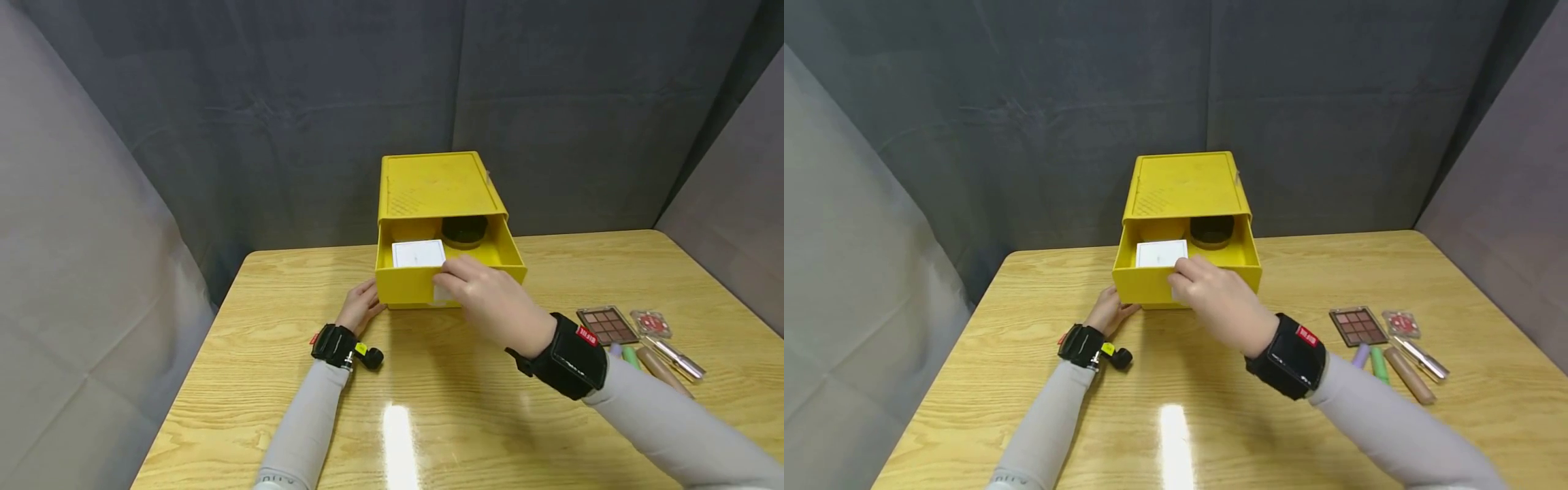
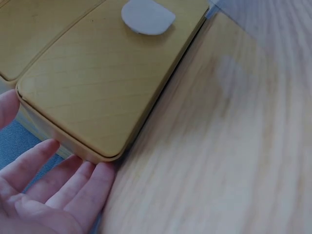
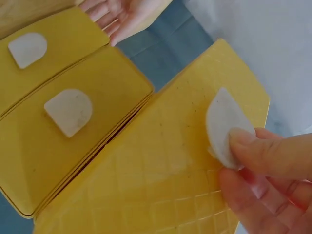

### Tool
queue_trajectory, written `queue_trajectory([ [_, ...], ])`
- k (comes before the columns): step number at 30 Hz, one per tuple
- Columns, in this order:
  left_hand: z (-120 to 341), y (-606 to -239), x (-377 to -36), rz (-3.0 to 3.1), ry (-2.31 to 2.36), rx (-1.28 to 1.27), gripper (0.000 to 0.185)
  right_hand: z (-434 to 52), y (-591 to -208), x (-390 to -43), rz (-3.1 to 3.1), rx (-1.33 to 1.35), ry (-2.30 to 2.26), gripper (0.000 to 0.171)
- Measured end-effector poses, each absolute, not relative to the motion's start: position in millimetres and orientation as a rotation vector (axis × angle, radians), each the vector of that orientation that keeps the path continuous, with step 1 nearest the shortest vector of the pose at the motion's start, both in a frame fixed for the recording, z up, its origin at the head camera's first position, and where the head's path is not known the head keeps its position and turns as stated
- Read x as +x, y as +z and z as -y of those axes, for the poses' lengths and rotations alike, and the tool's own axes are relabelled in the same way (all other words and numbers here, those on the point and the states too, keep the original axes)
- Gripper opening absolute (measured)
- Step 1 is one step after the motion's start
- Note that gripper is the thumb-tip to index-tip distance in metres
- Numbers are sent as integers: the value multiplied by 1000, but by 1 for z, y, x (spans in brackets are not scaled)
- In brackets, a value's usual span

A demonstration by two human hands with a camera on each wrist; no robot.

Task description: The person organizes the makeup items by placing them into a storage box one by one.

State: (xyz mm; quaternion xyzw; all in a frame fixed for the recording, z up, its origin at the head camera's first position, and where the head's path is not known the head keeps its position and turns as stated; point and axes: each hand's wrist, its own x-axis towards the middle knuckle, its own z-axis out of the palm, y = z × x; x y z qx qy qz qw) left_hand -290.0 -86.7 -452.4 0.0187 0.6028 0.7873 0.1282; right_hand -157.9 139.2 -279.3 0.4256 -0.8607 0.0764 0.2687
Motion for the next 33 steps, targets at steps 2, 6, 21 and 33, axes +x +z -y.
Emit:
queue_trajectory([
  [2,86,-453,-290,-1726,2303,60,49,-140,-279,-165,2333,1129,204,36],
  [6,85,-455,-292,-1706,2326,36,51,-140,-278,-179,2346,1101,227,30],
  [21,83,-453,-290,-1718,2322,27,48,-138,-281,-221,2396,994,286,26],
  [33,85,-453,-287,-1709,2323,47,49,-136,-284,-240,2449,903,323,27],
])
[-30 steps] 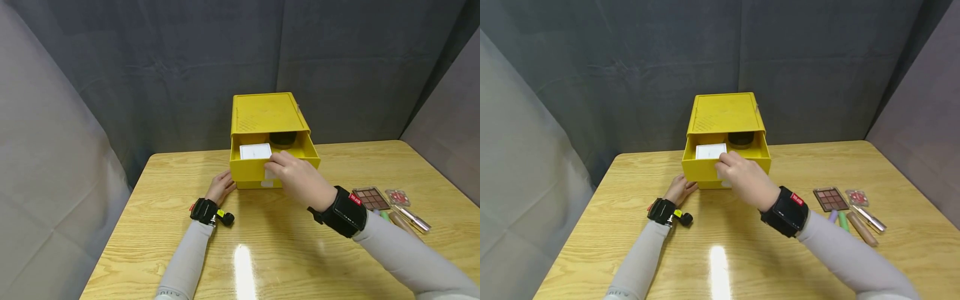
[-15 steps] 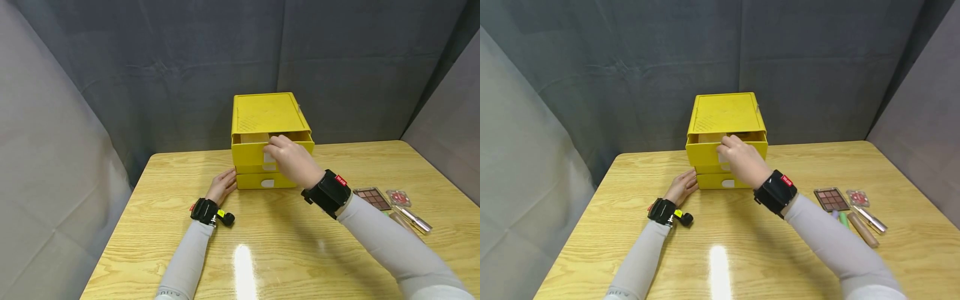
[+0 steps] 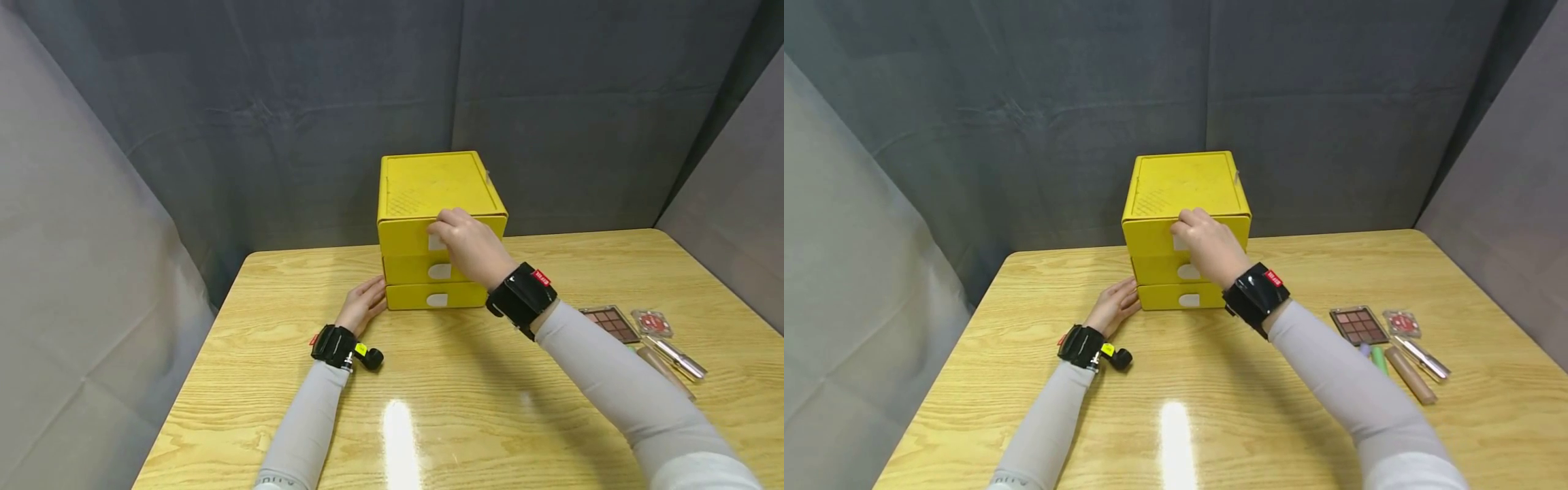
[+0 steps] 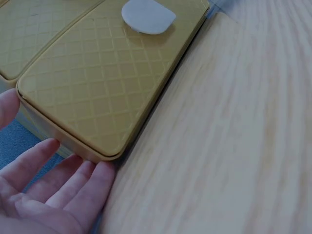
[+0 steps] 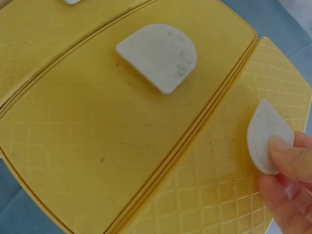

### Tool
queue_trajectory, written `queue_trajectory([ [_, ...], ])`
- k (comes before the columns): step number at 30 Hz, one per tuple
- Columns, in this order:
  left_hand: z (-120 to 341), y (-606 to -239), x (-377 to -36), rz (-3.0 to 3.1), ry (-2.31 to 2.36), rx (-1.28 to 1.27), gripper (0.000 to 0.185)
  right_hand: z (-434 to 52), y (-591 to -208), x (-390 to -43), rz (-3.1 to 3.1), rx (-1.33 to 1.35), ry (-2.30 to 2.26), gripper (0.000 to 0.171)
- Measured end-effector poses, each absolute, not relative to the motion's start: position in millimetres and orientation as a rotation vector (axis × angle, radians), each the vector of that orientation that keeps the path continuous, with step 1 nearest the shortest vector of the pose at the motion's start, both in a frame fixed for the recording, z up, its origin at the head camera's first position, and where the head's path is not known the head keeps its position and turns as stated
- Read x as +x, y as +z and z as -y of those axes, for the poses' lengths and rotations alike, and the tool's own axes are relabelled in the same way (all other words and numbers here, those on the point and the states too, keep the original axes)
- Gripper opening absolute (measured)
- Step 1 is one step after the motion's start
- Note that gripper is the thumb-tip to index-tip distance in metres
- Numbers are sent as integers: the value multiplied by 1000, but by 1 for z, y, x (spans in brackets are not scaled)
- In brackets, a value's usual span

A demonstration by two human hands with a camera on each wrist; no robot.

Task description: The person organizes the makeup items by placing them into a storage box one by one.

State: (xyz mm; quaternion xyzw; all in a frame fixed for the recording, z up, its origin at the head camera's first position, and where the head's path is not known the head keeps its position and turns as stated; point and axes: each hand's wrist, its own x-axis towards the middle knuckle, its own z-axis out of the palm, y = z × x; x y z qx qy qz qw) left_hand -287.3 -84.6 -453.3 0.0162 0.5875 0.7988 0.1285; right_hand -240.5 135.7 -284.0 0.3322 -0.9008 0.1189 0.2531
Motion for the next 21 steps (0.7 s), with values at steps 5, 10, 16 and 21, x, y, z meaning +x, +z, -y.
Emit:
queue_trajectory([
  [5,85,-454,-288,-1696,2326,36,49,-134,-284,-243,2454,891,334,27],
  [10,85,-454,-288,-1690,2327,40,49,-134,-285,-243,2440,894,328,28],
  [16,86,-453,-288,-1699,2318,29,48,-134,-286,-245,2430,902,317,29],
  [21,86,-453,-288,-1709,2308,27,49,-134,-285,-244,2425,916,306,26],
])
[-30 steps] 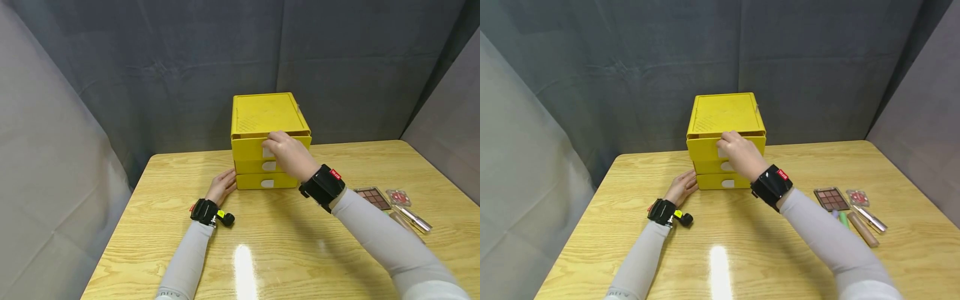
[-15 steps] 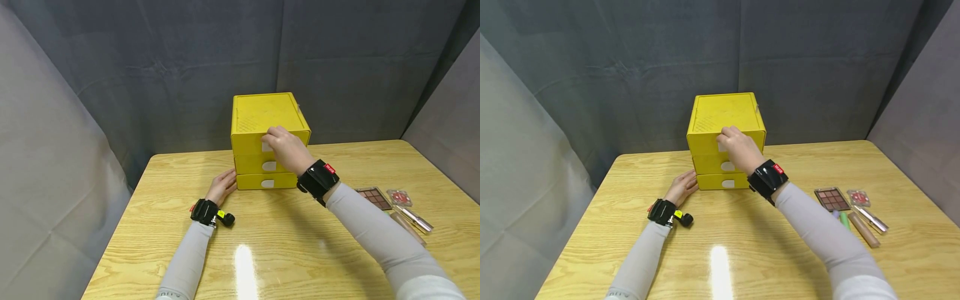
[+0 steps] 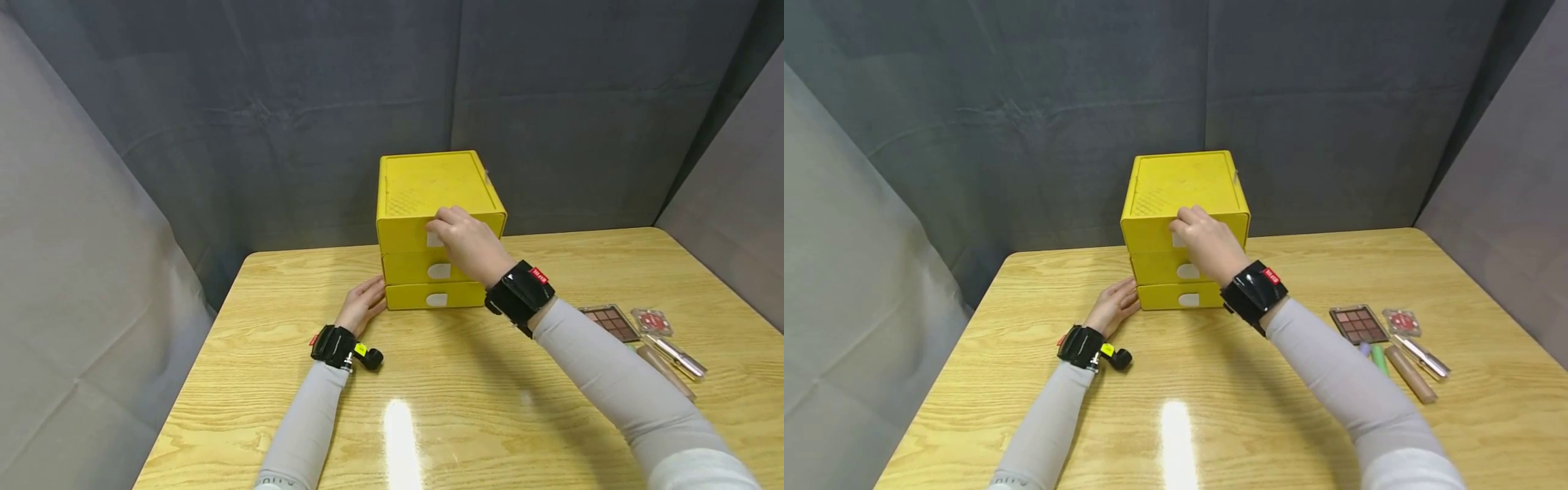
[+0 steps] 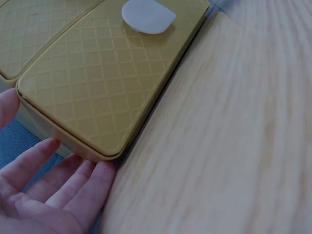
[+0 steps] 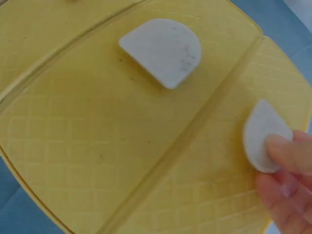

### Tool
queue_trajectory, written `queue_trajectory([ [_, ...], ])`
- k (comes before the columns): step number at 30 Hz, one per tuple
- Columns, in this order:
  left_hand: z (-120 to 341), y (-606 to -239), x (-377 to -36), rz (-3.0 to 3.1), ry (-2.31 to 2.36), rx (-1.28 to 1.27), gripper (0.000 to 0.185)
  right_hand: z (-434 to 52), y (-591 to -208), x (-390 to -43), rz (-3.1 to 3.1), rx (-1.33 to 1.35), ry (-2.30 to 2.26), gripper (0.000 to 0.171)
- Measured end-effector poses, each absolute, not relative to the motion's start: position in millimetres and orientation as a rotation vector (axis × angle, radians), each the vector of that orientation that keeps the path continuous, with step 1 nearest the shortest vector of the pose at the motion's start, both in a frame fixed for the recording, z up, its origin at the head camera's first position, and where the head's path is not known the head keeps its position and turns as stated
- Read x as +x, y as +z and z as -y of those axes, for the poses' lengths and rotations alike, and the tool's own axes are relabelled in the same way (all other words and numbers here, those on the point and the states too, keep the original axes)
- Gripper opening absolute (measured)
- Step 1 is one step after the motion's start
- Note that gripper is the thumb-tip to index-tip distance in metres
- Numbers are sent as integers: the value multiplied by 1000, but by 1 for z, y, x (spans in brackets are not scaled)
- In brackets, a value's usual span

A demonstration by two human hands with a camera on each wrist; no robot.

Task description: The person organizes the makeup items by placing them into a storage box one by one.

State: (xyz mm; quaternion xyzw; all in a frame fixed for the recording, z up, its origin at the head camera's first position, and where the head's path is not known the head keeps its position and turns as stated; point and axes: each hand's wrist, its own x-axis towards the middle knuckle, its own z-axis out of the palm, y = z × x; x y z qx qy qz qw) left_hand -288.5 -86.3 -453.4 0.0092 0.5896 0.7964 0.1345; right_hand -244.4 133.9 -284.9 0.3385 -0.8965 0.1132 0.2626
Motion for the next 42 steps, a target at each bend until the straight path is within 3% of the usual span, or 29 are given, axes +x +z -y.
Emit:
queue_trajectory([
  [12,89,-456,-290,-1712,2310,41,49,-129,-298,-221,2356,989,328,37],
  [25,90,-454,-287,-1695,2303,57,50,-132,-342,-232,2522,877,306,32],
  [34,91,-438,-277,-1702,2271,123,50,-129,-355,-240,2492,846,226,23],
  [42,90,-450,-286,-1672,2313,69,49,-131,-361,-243,2447,861,192,25],
])
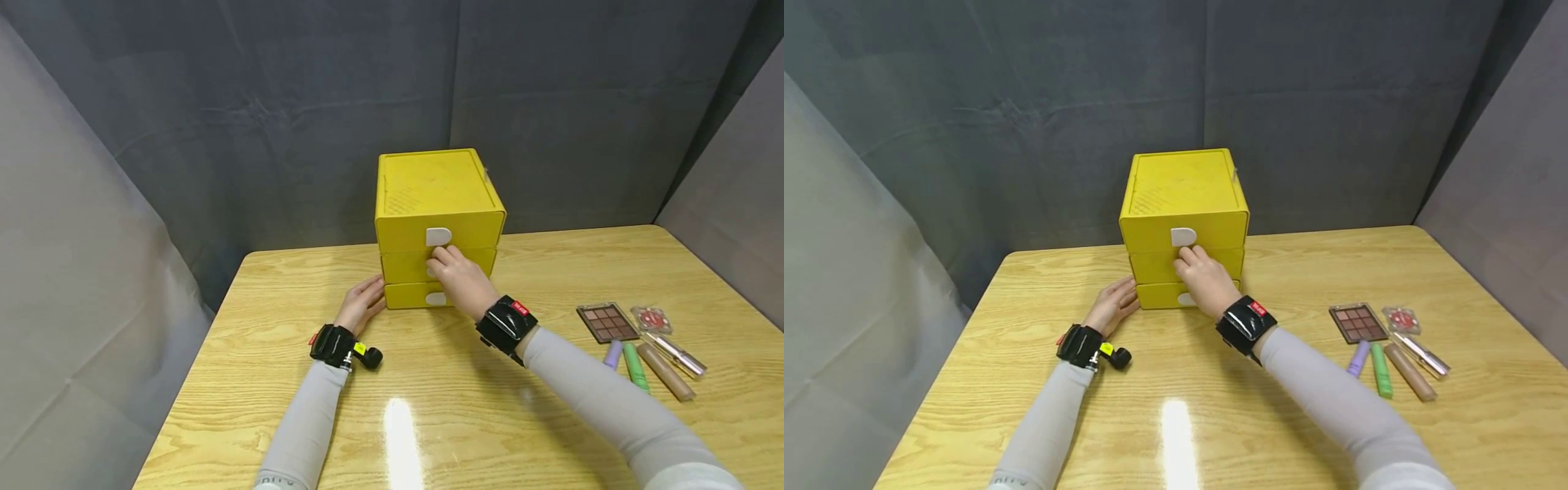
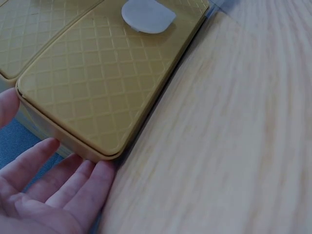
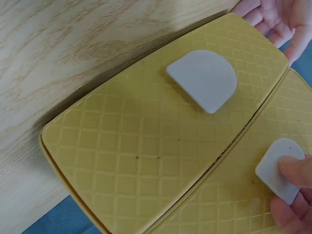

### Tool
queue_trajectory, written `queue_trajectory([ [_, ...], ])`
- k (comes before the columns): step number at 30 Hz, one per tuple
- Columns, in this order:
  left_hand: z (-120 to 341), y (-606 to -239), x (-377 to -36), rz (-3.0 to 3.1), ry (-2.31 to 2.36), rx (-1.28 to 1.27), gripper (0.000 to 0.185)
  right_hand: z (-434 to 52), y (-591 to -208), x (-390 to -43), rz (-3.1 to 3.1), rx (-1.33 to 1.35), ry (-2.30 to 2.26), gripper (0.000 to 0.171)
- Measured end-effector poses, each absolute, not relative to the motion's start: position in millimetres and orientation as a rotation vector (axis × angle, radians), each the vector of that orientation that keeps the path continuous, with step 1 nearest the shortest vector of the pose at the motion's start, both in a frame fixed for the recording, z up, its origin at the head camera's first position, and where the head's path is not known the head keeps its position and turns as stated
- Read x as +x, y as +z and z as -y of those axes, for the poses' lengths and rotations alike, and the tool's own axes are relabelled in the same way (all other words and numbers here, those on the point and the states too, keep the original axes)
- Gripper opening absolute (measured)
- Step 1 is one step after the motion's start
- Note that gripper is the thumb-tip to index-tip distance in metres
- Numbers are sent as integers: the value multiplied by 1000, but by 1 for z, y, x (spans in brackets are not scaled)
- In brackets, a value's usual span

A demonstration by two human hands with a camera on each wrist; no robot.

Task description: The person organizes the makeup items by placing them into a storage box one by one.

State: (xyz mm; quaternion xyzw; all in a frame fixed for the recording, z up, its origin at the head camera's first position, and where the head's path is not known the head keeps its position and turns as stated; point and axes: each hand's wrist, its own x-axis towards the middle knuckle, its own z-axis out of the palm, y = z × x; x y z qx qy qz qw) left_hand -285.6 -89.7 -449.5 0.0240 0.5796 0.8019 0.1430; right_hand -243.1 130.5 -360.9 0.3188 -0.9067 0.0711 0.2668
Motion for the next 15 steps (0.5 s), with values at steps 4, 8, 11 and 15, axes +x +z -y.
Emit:
queue_trajectory([
  [4,89,-454,-288,-1690,2326,64,49,-131,-362,-244,2423,880,197,23],
  [8,89,-454,-287,-1705,2317,66,49,-132,-362,-242,2421,887,183,22],
  [11,88,-453,-287,-1716,2307,62,49,-133,-361,-237,2416,898,180,22],
  [15,88,-453,-287,-1717,2307,49,49,-133,-359,-229,2400,916,179,25],
])
